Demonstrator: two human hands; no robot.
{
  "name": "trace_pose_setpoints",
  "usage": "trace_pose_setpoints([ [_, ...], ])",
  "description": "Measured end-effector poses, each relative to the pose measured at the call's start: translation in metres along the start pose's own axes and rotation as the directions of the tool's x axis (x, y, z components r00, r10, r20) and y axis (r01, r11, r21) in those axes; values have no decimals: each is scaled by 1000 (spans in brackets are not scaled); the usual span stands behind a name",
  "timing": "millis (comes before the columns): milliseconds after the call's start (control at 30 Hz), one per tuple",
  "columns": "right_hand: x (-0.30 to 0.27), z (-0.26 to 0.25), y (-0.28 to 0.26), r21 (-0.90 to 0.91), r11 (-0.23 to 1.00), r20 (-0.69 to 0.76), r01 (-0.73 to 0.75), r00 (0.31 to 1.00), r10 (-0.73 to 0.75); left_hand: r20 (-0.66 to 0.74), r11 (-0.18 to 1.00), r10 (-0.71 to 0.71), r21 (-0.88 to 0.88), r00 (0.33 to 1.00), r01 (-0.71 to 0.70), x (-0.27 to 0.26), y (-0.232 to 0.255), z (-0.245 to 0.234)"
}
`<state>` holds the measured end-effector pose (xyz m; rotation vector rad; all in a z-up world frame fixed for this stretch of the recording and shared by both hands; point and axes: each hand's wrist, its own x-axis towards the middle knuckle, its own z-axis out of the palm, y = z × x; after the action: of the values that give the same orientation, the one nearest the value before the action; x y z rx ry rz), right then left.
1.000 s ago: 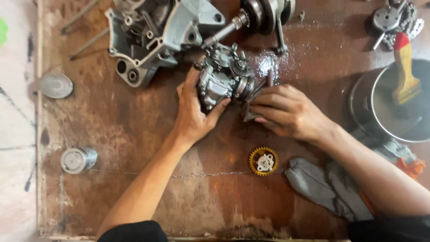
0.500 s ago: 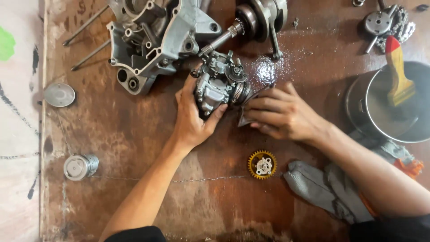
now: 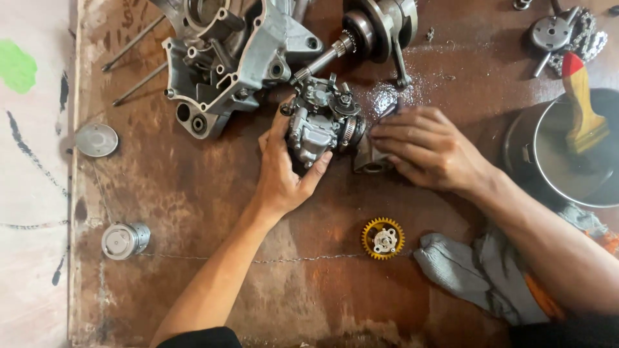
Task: The person cleans a disassembled engine component, likely a cylinder head, using a cloth. They wipe various surfaces of the metal part, rotating it to access different areas. Other engine parts, including a crankshaft and gears, are visible on the workbench.
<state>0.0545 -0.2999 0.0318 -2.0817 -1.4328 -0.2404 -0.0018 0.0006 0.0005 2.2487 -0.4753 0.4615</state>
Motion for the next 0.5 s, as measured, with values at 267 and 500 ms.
trace_pose_setpoints([
  [267,6,0,-4,-155,983,-12,-95,995,95,52,996,-92,-12,994,93,5,7,-6],
  [500,8,-10,-12,-121,993,110,-7,994,21,41,997,-53,-51,998,55,4,7,-6],
])
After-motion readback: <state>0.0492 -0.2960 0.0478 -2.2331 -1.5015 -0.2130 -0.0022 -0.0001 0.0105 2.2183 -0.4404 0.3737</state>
